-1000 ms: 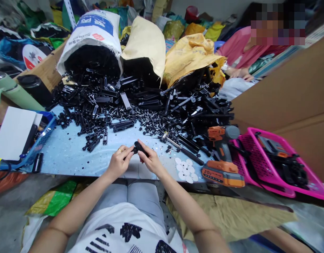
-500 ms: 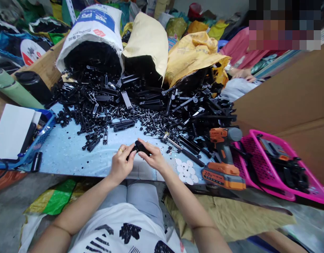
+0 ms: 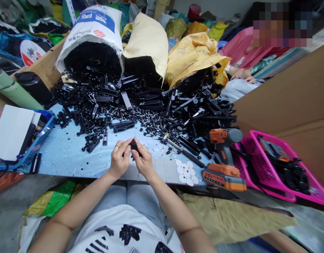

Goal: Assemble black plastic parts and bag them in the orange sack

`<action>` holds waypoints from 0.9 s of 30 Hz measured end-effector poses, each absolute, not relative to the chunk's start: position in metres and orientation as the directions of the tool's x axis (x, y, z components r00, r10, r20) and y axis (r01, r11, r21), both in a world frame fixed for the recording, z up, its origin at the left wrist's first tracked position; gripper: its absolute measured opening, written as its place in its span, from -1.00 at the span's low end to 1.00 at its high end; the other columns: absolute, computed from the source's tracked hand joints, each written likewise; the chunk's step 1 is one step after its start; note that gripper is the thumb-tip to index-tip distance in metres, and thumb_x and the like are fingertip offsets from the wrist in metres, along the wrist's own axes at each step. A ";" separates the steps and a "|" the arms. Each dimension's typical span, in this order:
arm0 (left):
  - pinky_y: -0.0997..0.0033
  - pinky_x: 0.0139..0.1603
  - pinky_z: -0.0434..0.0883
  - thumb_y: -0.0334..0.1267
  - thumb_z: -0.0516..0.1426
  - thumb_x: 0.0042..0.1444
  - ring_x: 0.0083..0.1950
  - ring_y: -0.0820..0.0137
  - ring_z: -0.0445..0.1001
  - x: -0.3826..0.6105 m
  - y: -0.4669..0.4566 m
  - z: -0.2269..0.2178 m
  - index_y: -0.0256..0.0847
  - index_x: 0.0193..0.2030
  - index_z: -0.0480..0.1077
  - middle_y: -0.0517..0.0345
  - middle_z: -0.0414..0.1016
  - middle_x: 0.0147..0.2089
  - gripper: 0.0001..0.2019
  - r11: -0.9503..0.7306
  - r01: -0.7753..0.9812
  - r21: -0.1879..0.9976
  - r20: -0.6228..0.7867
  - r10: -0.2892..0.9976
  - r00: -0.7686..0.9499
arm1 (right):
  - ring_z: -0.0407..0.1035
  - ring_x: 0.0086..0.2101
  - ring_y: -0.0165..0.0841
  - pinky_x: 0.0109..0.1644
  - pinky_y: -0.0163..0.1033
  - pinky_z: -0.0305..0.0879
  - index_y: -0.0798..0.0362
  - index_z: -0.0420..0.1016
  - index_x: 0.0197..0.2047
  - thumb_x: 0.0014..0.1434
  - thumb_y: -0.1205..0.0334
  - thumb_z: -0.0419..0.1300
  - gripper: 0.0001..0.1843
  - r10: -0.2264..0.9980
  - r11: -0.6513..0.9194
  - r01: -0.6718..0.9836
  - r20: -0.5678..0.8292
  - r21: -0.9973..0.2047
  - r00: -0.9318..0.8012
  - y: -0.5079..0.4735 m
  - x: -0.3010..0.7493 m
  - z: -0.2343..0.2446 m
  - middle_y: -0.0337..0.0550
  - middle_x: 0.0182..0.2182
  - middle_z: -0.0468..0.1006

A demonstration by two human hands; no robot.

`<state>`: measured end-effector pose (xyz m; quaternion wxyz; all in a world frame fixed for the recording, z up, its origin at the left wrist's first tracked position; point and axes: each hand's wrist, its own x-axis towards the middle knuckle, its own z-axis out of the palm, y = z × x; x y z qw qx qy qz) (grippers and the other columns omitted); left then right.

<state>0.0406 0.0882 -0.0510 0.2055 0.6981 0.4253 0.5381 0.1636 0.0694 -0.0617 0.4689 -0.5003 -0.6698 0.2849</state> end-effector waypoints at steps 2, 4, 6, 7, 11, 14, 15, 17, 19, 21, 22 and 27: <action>0.29 -0.11 0.43 -0.26 -0.11 0.30 -0.12 0.35 0.44 0.040 0.081 -0.068 -0.22 0.14 0.29 -0.04 0.42 -0.11 -0.65 -0.403 0.431 0.807 0.465 0.884 -0.043 | 0.40 -0.24 -0.34 -0.17 -0.23 0.38 -0.13 0.09 0.31 0.32 0.01 -0.09 -0.48 0.940 0.338 0.516 0.257 -0.787 -0.224 0.083 0.169 -0.062 -0.10 -0.06 0.46; 0.23 -0.13 0.45 -0.23 -0.08 0.27 -0.11 0.30 0.46 0.034 0.073 -0.086 -0.23 0.24 0.17 -0.11 0.39 -0.05 -0.59 -0.276 0.525 0.805 0.345 0.938 -0.037 | 0.38 -0.15 -0.29 -0.12 -0.20 0.36 -0.13 0.15 0.28 0.31 -0.01 -0.08 -0.50 0.928 0.349 0.688 0.135 -0.636 -0.347 0.109 0.186 -0.061 -0.11 -0.03 0.45; 0.09 -0.03 0.42 -0.24 0.02 0.20 0.05 0.16 0.40 0.024 0.068 -0.098 -0.23 0.30 0.08 -0.21 0.30 0.08 -0.49 -0.271 0.665 0.696 0.275 0.956 0.102 | 0.31 -0.05 -0.23 -0.09 -0.18 0.34 -0.07 0.19 0.26 0.31 0.01 -0.07 -0.51 0.954 0.294 0.866 0.071 -0.405 -0.290 0.146 0.218 -0.058 -0.06 0.00 0.42; 0.00 0.06 0.35 -0.26 0.06 0.16 0.17 0.08 0.30 0.019 0.068 -0.101 -0.21 0.30 0.08 -0.23 0.24 0.16 -0.45 -0.321 0.723 0.611 0.255 0.945 0.204 | 0.28 -0.02 -0.22 -0.10 -0.19 0.33 -0.02 0.18 0.26 0.32 0.06 -0.09 -0.52 0.974 0.227 0.931 0.080 -0.286 -0.213 0.167 0.237 -0.055 -0.03 0.04 0.39; -0.33 0.26 -0.09 -0.41 0.04 0.12 0.38 0.00 -0.08 0.016 0.086 -0.095 -0.08 0.20 0.23 -0.09 0.14 0.30 -0.52 -0.611 0.728 0.311 0.164 0.789 0.592 | 0.12 0.08 -0.17 0.02 -0.10 0.19 0.19 0.22 0.19 0.30 0.40 -0.20 -0.55 0.976 0.105 0.974 0.169 0.200 -0.140 0.252 0.313 -0.044 0.15 0.18 0.21; -0.41 0.24 -0.22 -0.49 -0.03 0.14 0.34 0.07 0.03 0.034 0.102 -0.085 -0.07 0.16 0.27 -0.03 0.28 0.22 -0.54 -0.764 0.607 0.219 0.099 0.637 0.765 | 0.00 0.17 -0.14 0.16 0.03 0.01 0.26 0.34 0.08 0.25 0.51 -0.18 -0.58 0.975 0.122 0.960 0.149 0.251 -0.163 0.291 0.347 -0.041 0.18 0.25 0.09; -0.39 0.24 -0.21 -0.50 -0.05 0.16 0.29 0.11 0.13 0.041 0.105 -0.081 -0.08 0.14 0.28 -0.02 0.37 0.13 -0.56 -0.805 0.558 0.204 0.073 0.581 0.811 | -0.02 0.19 -0.12 0.17 0.06 -0.02 0.25 0.38 0.04 0.24 0.51 -0.16 -0.59 0.977 0.122 0.958 0.138 0.258 -0.161 0.299 0.354 -0.042 0.18 0.26 0.09; -0.30 0.26 -0.14 -0.48 -0.06 0.19 0.13 0.20 0.32 0.051 0.108 -0.076 -0.11 0.07 0.34 0.03 0.48 -0.09 -0.63 -0.860 0.479 0.173 0.014 0.489 0.872 | -0.03 0.21 -0.09 0.20 0.13 -0.06 0.22 0.43 -0.03 0.21 0.50 -0.11 -0.63 0.980 0.132 0.949 0.105 0.288 -0.169 0.308 0.364 -0.043 0.15 0.26 0.11; -0.16 0.25 0.00 -0.47 -0.06 0.21 -0.05 0.26 0.41 0.052 0.106 -0.072 -0.15 0.03 0.37 0.06 0.49 -0.23 -0.67 -0.866 0.482 0.133 -0.020 0.483 0.875 | -0.02 0.22 -0.10 0.23 0.19 -0.12 0.17 0.45 -0.07 0.22 0.46 -0.10 -0.65 0.973 0.171 0.925 0.088 0.340 -0.212 0.308 0.368 -0.042 0.09 0.24 0.15; -0.01 0.15 0.16 -0.48 -0.05 0.19 -0.12 0.27 0.42 0.046 0.101 -0.071 -0.20 0.06 0.34 0.02 0.47 -0.24 -0.66 -0.816 0.573 0.080 -0.022 0.573 0.819 | -0.03 0.23 -0.12 0.27 0.20 -0.23 0.17 0.43 -0.05 0.24 0.44 -0.13 -0.64 0.947 0.215 0.890 0.136 0.401 -0.291 0.296 0.367 -0.034 0.09 0.21 0.21; 0.06 0.08 0.22 -0.48 -0.03 0.18 -0.13 0.25 0.41 0.041 0.099 -0.072 -0.24 0.08 0.32 -0.02 0.47 -0.22 -0.66 -0.777 0.626 0.058 -0.023 0.626 0.779 | -0.03 0.23 -0.13 0.28 0.20 -0.28 0.19 0.41 -0.03 0.25 0.44 -0.14 -0.64 0.925 0.235 0.877 0.181 0.420 -0.335 0.285 0.363 -0.028 0.11 0.18 0.25; 0.26 -0.16 0.31 -0.28 0.08 0.18 -0.10 0.19 0.40 0.023 0.091 -0.086 -0.27 0.09 0.29 -0.07 0.43 -0.13 -0.67 -0.658 0.750 0.076 -0.083 0.745 0.662 | 0.22 0.06 -0.21 0.24 0.08 -0.12 0.15 0.33 0.00 0.26 0.45 -0.12 -0.68 0.792 0.517 0.752 0.103 0.409 -0.601 0.189 0.315 -0.008 0.05 -0.09 0.44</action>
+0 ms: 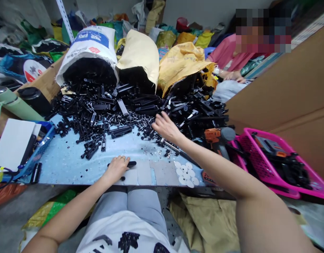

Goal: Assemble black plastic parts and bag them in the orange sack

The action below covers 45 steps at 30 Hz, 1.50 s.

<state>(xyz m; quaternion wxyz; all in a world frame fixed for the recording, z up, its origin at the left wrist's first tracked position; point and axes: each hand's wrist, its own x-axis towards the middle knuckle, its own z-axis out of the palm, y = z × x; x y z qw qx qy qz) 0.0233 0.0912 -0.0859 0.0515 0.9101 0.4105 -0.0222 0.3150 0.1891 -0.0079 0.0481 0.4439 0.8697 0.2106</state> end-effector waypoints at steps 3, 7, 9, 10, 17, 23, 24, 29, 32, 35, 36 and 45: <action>0.28 -0.12 0.31 -0.22 0.04 0.22 -0.06 0.20 0.37 0.022 0.090 -0.091 -0.24 0.06 0.30 -0.03 0.41 -0.11 -0.70 -0.669 0.727 0.156 -0.071 0.727 0.683 | 0.37 -0.29 -0.32 -0.07 -0.11 0.19 0.06 0.33 -0.04 0.33 0.23 -0.11 -0.75 0.662 0.745 0.620 -0.158 0.247 -0.733 0.121 0.283 -0.023 -0.08 -0.26 0.46; 0.28 -0.02 0.29 -0.19 -0.04 0.26 -0.02 0.23 0.34 0.020 0.093 -0.088 -0.24 0.10 0.27 -0.02 0.38 -0.05 -0.68 -0.677 0.680 0.280 -0.067 0.693 0.718 | 0.32 -0.49 -0.38 -0.43 -0.29 0.06 0.10 0.31 -0.09 0.29 -0.15 -0.16 -0.51 0.683 0.712 0.701 -0.261 0.032 -0.682 0.060 0.261 -0.056 -0.08 -0.31 0.44; 0.26 0.01 0.28 -0.18 -0.07 0.27 -0.01 0.23 0.33 0.019 0.095 -0.085 -0.22 0.12 0.24 -0.01 0.37 -0.03 -0.66 -0.681 0.658 0.322 -0.089 0.670 0.737 | 0.34 -0.46 -0.38 -0.43 -0.29 0.02 0.12 0.29 -0.11 0.32 -0.12 -0.20 -0.51 0.721 0.662 0.748 -0.237 -0.046 -0.652 0.046 0.256 -0.068 -0.08 -0.30 0.43; 0.25 0.02 0.27 -0.19 -0.08 0.27 0.00 0.22 0.32 0.019 0.095 -0.083 -0.22 0.13 0.24 -0.01 0.37 -0.02 -0.66 -0.681 0.652 0.335 -0.103 0.661 0.743 | 0.35 -0.42 -0.38 -0.41 -0.29 0.03 0.12 0.29 -0.11 0.33 -0.08 -0.20 -0.54 0.730 0.649 0.757 -0.217 -0.077 -0.648 0.043 0.255 -0.072 -0.07 -0.27 0.43; 0.17 0.01 0.26 -0.24 -0.12 0.25 0.03 0.20 0.30 0.029 0.099 -0.077 -0.18 0.15 0.21 -0.03 0.35 0.00 -0.65 -0.672 0.647 0.360 -0.174 0.633 0.754 | 0.38 -0.34 -0.36 -0.38 -0.31 0.02 0.07 0.31 -0.12 0.32 -0.09 -0.14 -0.58 0.769 0.565 0.809 -0.251 -0.162 -0.587 0.042 0.250 -0.079 -0.10 -0.28 0.46; 0.15 0.02 0.25 0.23 0.06 0.03 0.03 0.12 0.33 0.031 0.095 -0.074 -0.18 0.06 0.23 -0.04 0.37 -0.01 -0.40 -0.658 0.647 0.387 -0.124 0.658 0.743 | 0.39 -0.32 -0.35 -0.40 -0.31 -0.01 0.02 0.33 -0.14 0.32 -0.12 -0.18 -0.56 0.824 0.489 0.864 -0.264 -0.118 -0.502 0.044 0.243 -0.070 -0.14 -0.27 0.48; 0.16 -0.01 0.27 0.27 0.10 -0.05 0.00 0.11 0.35 0.031 0.095 -0.074 -0.19 0.04 0.22 -0.04 0.38 -0.03 -0.34 -0.655 0.651 0.385 -0.111 0.667 0.737 | 0.39 -0.31 -0.34 -0.39 -0.30 -0.01 0.01 0.33 -0.13 0.32 -0.12 -0.20 -0.55 0.837 0.478 0.873 -0.251 -0.101 -0.487 0.043 0.241 -0.068 -0.13 -0.27 0.48; 0.27 -0.19 0.33 0.16 0.14 -0.02 -0.13 0.17 0.45 0.023 0.093 -0.079 -0.20 0.01 0.19 0.00 0.42 -0.12 -0.42 -0.609 0.683 0.402 -0.054 0.729 0.682 | 0.36 -0.28 -0.29 -0.33 -0.27 0.02 0.03 0.32 -0.09 0.35 -0.05 -0.28 -0.53 0.858 0.493 0.870 -0.163 -0.007 -0.487 0.036 0.229 -0.054 -0.05 -0.26 0.46; 0.31 -0.20 0.34 0.12 0.13 0.01 -0.13 0.20 0.46 0.018 0.092 -0.083 -0.19 -0.01 0.21 0.02 0.44 -0.12 -0.48 -0.636 0.641 0.431 0.001 0.710 0.704 | 0.35 -0.27 -0.29 -0.30 -0.25 0.04 0.06 0.31 -0.07 0.36 0.01 -0.24 -0.58 0.841 0.529 0.848 -0.153 0.030 -0.519 0.035 0.225 -0.047 0.00 -0.26 0.46; 0.32 -0.16 0.34 0.09 0.11 0.05 -0.11 0.22 0.47 0.014 0.092 -0.086 -0.19 -0.04 0.25 0.02 0.45 -0.11 -0.55 -0.674 0.581 0.456 0.055 0.673 0.738 | 0.35 -0.28 -0.31 -0.31 -0.26 0.03 0.06 0.30 -0.05 0.36 0.04 -0.22 -0.62 0.813 0.570 0.821 -0.169 0.040 -0.557 0.040 0.225 -0.039 0.00 -0.26 0.45; 0.32 -0.15 0.34 0.08 0.11 0.06 -0.11 0.23 0.47 0.013 0.092 -0.087 -0.19 -0.05 0.26 0.02 0.46 -0.12 -0.56 -0.681 0.570 0.460 0.068 0.667 0.742 | 0.35 -0.29 -0.32 -0.31 -0.27 0.03 0.05 0.29 -0.05 0.37 0.03 -0.22 -0.62 0.804 0.582 0.812 -0.175 0.040 -0.568 0.043 0.225 -0.037 -0.01 -0.27 0.45; 0.25 -0.05 0.33 0.14 0.09 0.06 0.00 0.16 0.39 0.036 0.108 -0.087 -0.23 0.02 0.26 -0.06 0.41 -0.04 -0.47 -0.706 0.554 0.441 -0.025 0.607 0.794 | 0.34 -0.29 -0.33 -0.29 -0.28 0.05 0.08 0.39 -0.19 0.33 -0.07 -0.15 -0.55 0.809 0.560 0.828 -0.192 -0.034 -0.556 0.055 0.248 -0.059 -0.09 -0.30 0.47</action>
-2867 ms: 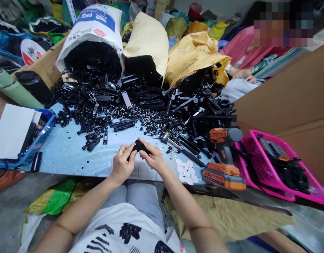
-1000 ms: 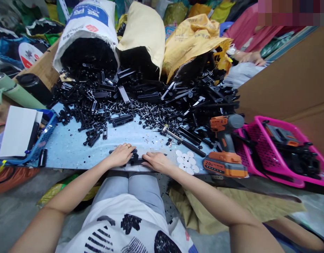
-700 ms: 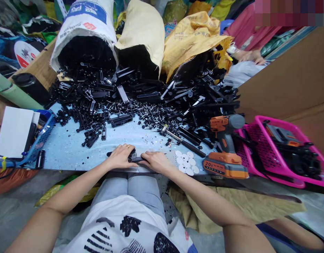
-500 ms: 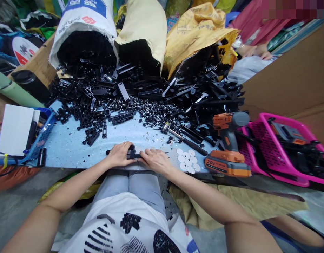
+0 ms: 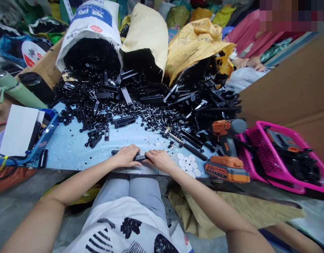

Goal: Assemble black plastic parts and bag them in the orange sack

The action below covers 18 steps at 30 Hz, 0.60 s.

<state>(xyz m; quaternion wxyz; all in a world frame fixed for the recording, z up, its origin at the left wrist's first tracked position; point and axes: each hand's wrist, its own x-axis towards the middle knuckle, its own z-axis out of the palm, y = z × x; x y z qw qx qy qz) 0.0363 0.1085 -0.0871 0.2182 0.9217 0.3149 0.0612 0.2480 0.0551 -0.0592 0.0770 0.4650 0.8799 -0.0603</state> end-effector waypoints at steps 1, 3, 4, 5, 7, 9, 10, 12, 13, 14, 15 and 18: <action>0.23 0.01 0.31 0.09 0.07 0.11 0.07 0.16 0.34 0.046 0.120 -0.086 -0.24 0.07 0.24 -0.09 0.38 0.03 -0.48 -0.713 0.538 0.450 -0.012 0.598 0.802 | 0.34 -0.26 -0.32 -0.25 -0.28 0.07 0.09 0.41 -0.22 0.32 -0.07 -0.14 -0.55 0.819 0.542 0.838 -0.189 -0.056 -0.542 0.059 0.254 -0.063 -0.09 -0.30 0.48; 0.22 0.07 0.27 -0.13 -0.02 0.23 0.13 0.18 0.29 0.072 0.150 -0.085 -0.26 0.17 0.18 -0.11 0.33 0.10 -0.59 -0.666 0.583 0.465 0.025 0.668 0.744 | 0.32 -0.19 -0.31 -0.16 -0.27 0.10 0.08 0.42 -0.21 0.34 -0.02 -0.14 -0.57 0.853 0.491 0.867 -0.152 -0.089 -0.499 0.074 0.265 -0.069 -0.08 -0.25 0.48; 0.22 0.06 0.27 -0.26 -0.07 0.25 0.11 0.19 0.29 0.085 0.167 -0.084 -0.27 0.19 0.18 -0.13 0.33 0.09 -0.62 -0.612 0.642 0.463 0.039 0.737 0.675 | 0.30 -0.16 -0.30 -0.13 -0.26 0.11 0.08 0.42 -0.15 0.34 0.02 -0.14 -0.60 0.885 0.442 0.893 -0.120 -0.086 -0.450 0.086 0.269 -0.071 -0.07 -0.22 0.48; 0.20 0.06 0.26 -0.38 -0.11 0.24 0.10 0.20 0.30 0.099 0.184 -0.084 -0.29 0.17 0.21 -0.15 0.34 0.07 -0.63 -0.554 0.697 0.455 0.048 0.797 0.602 | 0.29 -0.14 -0.29 -0.12 -0.26 0.12 0.09 0.40 -0.08 0.35 0.06 -0.12 -0.63 0.922 0.373 0.925 -0.081 -0.068 -0.378 0.100 0.272 -0.073 -0.04 -0.19 0.48; 0.21 0.05 0.26 -0.50 -0.12 0.19 0.06 0.20 0.33 0.120 0.211 -0.082 -0.36 0.03 0.34 -0.17 0.40 -0.02 -0.66 -0.490 0.741 0.459 0.039 0.845 0.534 | 0.27 -0.11 -0.24 -0.11 -0.24 0.14 0.13 0.34 0.02 0.33 0.14 -0.08 -0.66 0.975 0.222 0.975 -0.018 -0.009 -0.222 0.129 0.272 -0.077 0.03 -0.14 0.46; 0.24 0.03 0.27 -0.53 -0.08 0.15 0.01 0.20 0.37 0.128 0.224 -0.080 -0.41 -0.15 0.42 -0.18 0.45 -0.12 -0.72 -0.469 0.746 0.472 0.033 0.855 0.517 | 0.27 -0.10 -0.21 -0.11 -0.22 0.16 0.17 0.35 0.00 0.31 0.23 -0.05 -0.70 0.989 0.150 0.988 -0.007 0.025 -0.150 0.155 0.269 -0.083 0.07 -0.15 0.46; 0.25 0.03 0.27 -0.52 -0.06 0.15 -0.01 0.20 0.38 0.125 0.225 -0.080 -0.41 -0.21 0.43 -0.18 0.46 -0.15 -0.76 -0.466 0.745 0.477 0.036 0.858 0.513 | 0.28 -0.11 -0.21 -0.12 -0.22 0.17 0.18 0.37 -0.03 0.29 0.27 -0.05 -0.73 0.988 0.151 0.988 -0.019 0.023 -0.151 0.163 0.268 -0.086 0.07 -0.16 0.47; 0.26 0.01 0.28 -0.43 0.01 0.16 -0.04 0.21 0.40 0.104 0.215 -0.077 -0.39 -0.26 0.44 -0.16 0.46 -0.17 -0.82 -0.453 0.751 0.481 0.049 0.869 0.492 | 0.30 -0.13 -0.21 -0.12 -0.22 0.18 0.18 0.39 -0.08 0.29 0.30 -0.06 -0.74 0.986 0.167 0.986 -0.029 0.000 -0.167 0.168 0.267 -0.090 0.07 -0.19 0.48; 0.27 -0.01 0.30 -0.37 0.03 0.16 -0.07 0.23 0.41 0.087 0.206 -0.076 -0.36 -0.26 0.44 -0.12 0.47 -0.17 -0.83 -0.429 0.741 0.517 0.069 0.883 0.464 | 0.31 -0.14 -0.22 -0.12 -0.22 0.19 0.18 0.39 -0.08 0.29 0.28 -0.06 -0.73 0.986 0.164 0.986 -0.008 -0.038 -0.165 0.165 0.267 -0.091 0.06 -0.18 0.48; 0.30 -0.04 0.31 -0.31 0.06 0.16 -0.11 0.27 0.42 0.067 0.194 -0.075 -0.33 -0.25 0.44 -0.07 0.48 -0.20 -0.83 -0.391 0.721 0.572 0.081 0.902 0.425 | 0.32 -0.14 -0.23 -0.12 -0.22 0.20 0.16 0.39 -0.08 0.30 0.26 -0.06 -0.73 0.987 0.162 0.981 0.025 -0.103 -0.160 0.158 0.269 -0.091 0.06 -0.18 0.47; 0.33 -0.10 0.33 -0.25 0.08 0.15 -0.18 0.31 0.43 0.046 0.181 -0.074 -0.31 -0.26 0.43 -0.01 0.49 -0.24 -0.83 -0.323 0.654 0.684 0.099 0.929 0.356 | 0.34 -0.16 -0.25 -0.12 -0.23 0.22 0.15 0.40 -0.08 0.29 0.23 -0.04 -0.73 0.986 0.167 0.966 0.059 -0.196 -0.159 0.149 0.270 -0.090 0.04 -0.18 0.47; 0.45 -0.39 0.31 -0.03 0.14 0.04 -0.47 0.46 0.36 -0.010 0.140 -0.075 -0.31 -0.36 0.40 0.16 0.41 -0.50 -0.69 0.050 0.311 0.949 -0.102 0.983 0.153 | 0.38 -0.28 -0.32 -0.19 -0.28 0.27 0.10 0.45 -0.15 0.24 0.15 0.07 -0.76 0.979 0.199 0.823 0.074 -0.533 -0.189 0.116 0.270 -0.082 -0.08 -0.30 0.50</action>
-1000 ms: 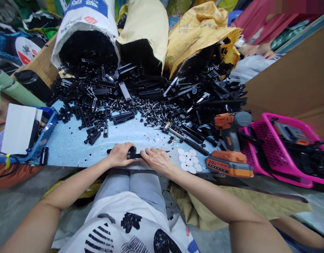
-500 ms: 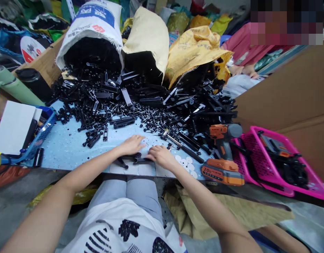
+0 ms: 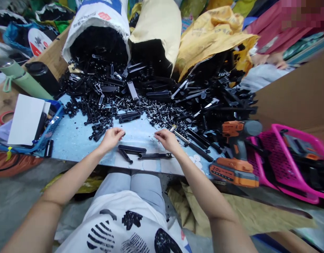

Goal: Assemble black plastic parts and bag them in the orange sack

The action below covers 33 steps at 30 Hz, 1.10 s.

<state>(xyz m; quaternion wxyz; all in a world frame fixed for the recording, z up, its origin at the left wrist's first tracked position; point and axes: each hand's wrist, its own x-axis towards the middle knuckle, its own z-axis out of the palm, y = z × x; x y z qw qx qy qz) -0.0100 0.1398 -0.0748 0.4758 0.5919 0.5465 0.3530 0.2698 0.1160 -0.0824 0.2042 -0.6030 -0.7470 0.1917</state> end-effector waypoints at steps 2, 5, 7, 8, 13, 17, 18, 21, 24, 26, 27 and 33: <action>0.50 -0.48 0.26 0.07 0.22 -0.10 -0.55 0.53 0.28 -0.032 0.117 -0.079 -0.32 -0.40 0.38 0.20 0.36 -0.55 -0.59 0.259 0.104 0.960 -0.271 0.955 0.124 | 0.38 -0.37 -0.36 -0.25 -0.30 0.28 0.10 0.47 -0.20 0.17 0.12 0.15 -0.77 0.969 0.180 0.728 -0.010 -0.662 -0.248 0.098 0.264 -0.076 -0.15 -0.38 0.50; 0.54 -0.51 0.21 0.08 0.28 -0.25 -0.56 0.56 0.26 -0.040 0.096 -0.086 -0.32 -0.42 0.38 0.22 0.35 -0.55 -0.54 0.381 -0.016 0.924 -0.378 0.921 0.093 | 0.39 -0.39 -0.38 -0.27 -0.31 0.29 0.09 0.50 -0.28 0.14 0.15 0.18 -0.82 0.938 0.181 0.705 -0.095 -0.685 -0.333 0.085 0.249 -0.064 -0.16 -0.38 0.51; 0.54 -0.52 0.20 0.08 0.27 -0.23 -0.56 0.56 0.25 -0.037 0.091 -0.088 -0.31 -0.43 0.38 0.24 0.34 -0.57 -0.56 0.359 0.017 0.933 -0.359 0.932 0.057 | 0.39 -0.35 -0.37 -0.23 -0.31 0.28 0.09 0.52 -0.29 0.15 0.22 0.17 -0.86 0.924 0.239 0.753 -0.095 -0.613 -0.370 0.082 0.239 -0.056 -0.13 -0.34 0.50; 0.54 -0.51 0.20 0.08 0.26 -0.21 -0.56 0.56 0.24 -0.035 0.091 -0.087 -0.31 -0.44 0.38 0.24 0.33 -0.58 -0.57 0.333 0.051 0.942 -0.336 0.941 0.052 | 0.39 -0.33 -0.37 -0.22 -0.31 0.26 0.09 0.52 -0.29 0.16 0.26 0.16 -0.87 0.919 0.267 0.787 -0.098 -0.555 -0.381 0.081 0.234 -0.051 -0.11 -0.32 0.49; 0.48 -0.47 0.21 0.08 0.19 -0.13 -0.53 0.50 0.25 -0.031 0.092 -0.084 -0.28 -0.44 0.38 0.23 0.33 -0.57 -0.61 0.237 0.206 0.949 -0.271 0.949 0.159 | 0.38 -0.36 -0.38 -0.31 -0.33 0.15 0.11 0.49 -0.31 0.20 0.37 0.10 -0.86 0.864 0.396 0.878 -0.214 -0.271 -0.456 0.079 0.214 -0.031 -0.09 -0.30 0.46; 0.48 -0.46 0.19 0.06 0.16 -0.10 -0.52 0.49 0.24 -0.036 0.099 -0.090 -0.28 -0.40 0.38 0.23 0.31 -0.54 -0.62 0.203 0.259 0.944 -0.240 0.963 0.120 | 0.38 -0.39 -0.38 -0.35 -0.33 0.09 0.12 0.47 -0.33 0.23 0.36 0.08 -0.84 0.852 0.427 0.882 -0.238 -0.199 -0.467 0.080 0.210 -0.027 -0.08 -0.31 0.46; 0.49 -0.45 0.19 0.04 0.17 -0.09 -0.51 0.49 0.25 -0.037 0.100 -0.091 -0.28 -0.35 0.39 0.23 0.32 -0.51 -0.63 0.163 0.286 0.944 -0.202 0.972 0.116 | 0.38 -0.39 -0.38 -0.35 -0.33 0.09 0.12 0.48 -0.33 0.23 0.36 0.07 -0.83 0.855 0.425 0.885 -0.236 -0.193 -0.462 0.081 0.210 -0.027 -0.08 -0.31 0.46; 0.49 -0.44 0.19 -0.02 0.15 -0.04 -0.50 0.50 0.24 -0.041 0.103 -0.093 -0.26 -0.19 0.41 0.23 0.33 -0.45 -0.63 0.081 0.354 0.932 -0.149 0.974 0.169 | 0.40 -0.34 -0.36 -0.31 -0.33 0.12 0.11 0.49 -0.30 0.21 0.37 0.10 -0.86 0.840 0.433 0.876 -0.258 -0.211 -0.477 0.083 0.210 -0.026 -0.09 -0.29 0.48; 0.50 -0.47 0.18 -0.02 0.14 -0.02 -0.53 0.51 0.21 -0.044 0.103 -0.091 -0.28 -0.17 0.43 0.23 0.34 -0.46 -0.62 0.118 0.373 0.920 -0.206 0.957 0.206 | 0.41 -0.28 -0.33 -0.27 -0.33 0.15 0.11 0.51 -0.27 0.19 0.37 0.13 -0.88 0.830 0.432 0.875 -0.283 -0.217 -0.480 0.086 0.208 -0.026 -0.09 -0.27 0.50; 0.50 -0.46 0.20 -0.02 0.16 -0.03 -0.51 0.50 0.25 -0.046 0.104 -0.091 -0.29 -0.17 0.44 0.19 0.38 -0.43 -0.62 0.137 0.366 0.920 -0.223 0.954 0.202 | 0.41 -0.26 -0.32 -0.27 -0.32 0.16 0.12 0.52 -0.26 0.21 0.37 0.10 -0.85 0.839 0.435 0.880 -0.268 -0.192 -0.474 0.087 0.207 -0.025 -0.07 -0.26 0.50; 0.50 -0.45 0.21 -0.03 0.17 -0.04 -0.49 0.49 0.27 -0.046 0.104 -0.091 -0.29 -0.18 0.44 0.18 0.40 -0.43 -0.62 0.141 0.364 0.921 -0.225 0.953 0.201 | 0.42 -0.26 -0.32 -0.27 -0.32 0.17 0.12 0.52 -0.25 0.21 0.37 0.09 -0.84 0.838 0.445 0.876 -0.259 -0.186 -0.481 0.088 0.207 -0.026 -0.06 -0.27 0.50; 0.45 -0.37 0.26 -0.06 0.14 0.02 -0.44 0.42 0.33 -0.048 0.110 -0.101 -0.30 -0.18 0.42 0.19 0.37 -0.48 -0.66 0.104 0.480 0.871 -0.246 0.938 0.243 | 0.42 -0.27 -0.33 -0.24 -0.33 0.19 0.12 0.53 -0.26 0.20 0.35 0.13 -0.86 0.838 0.447 0.881 -0.271 -0.156 -0.474 0.088 0.211 -0.028 -0.05 -0.28 0.51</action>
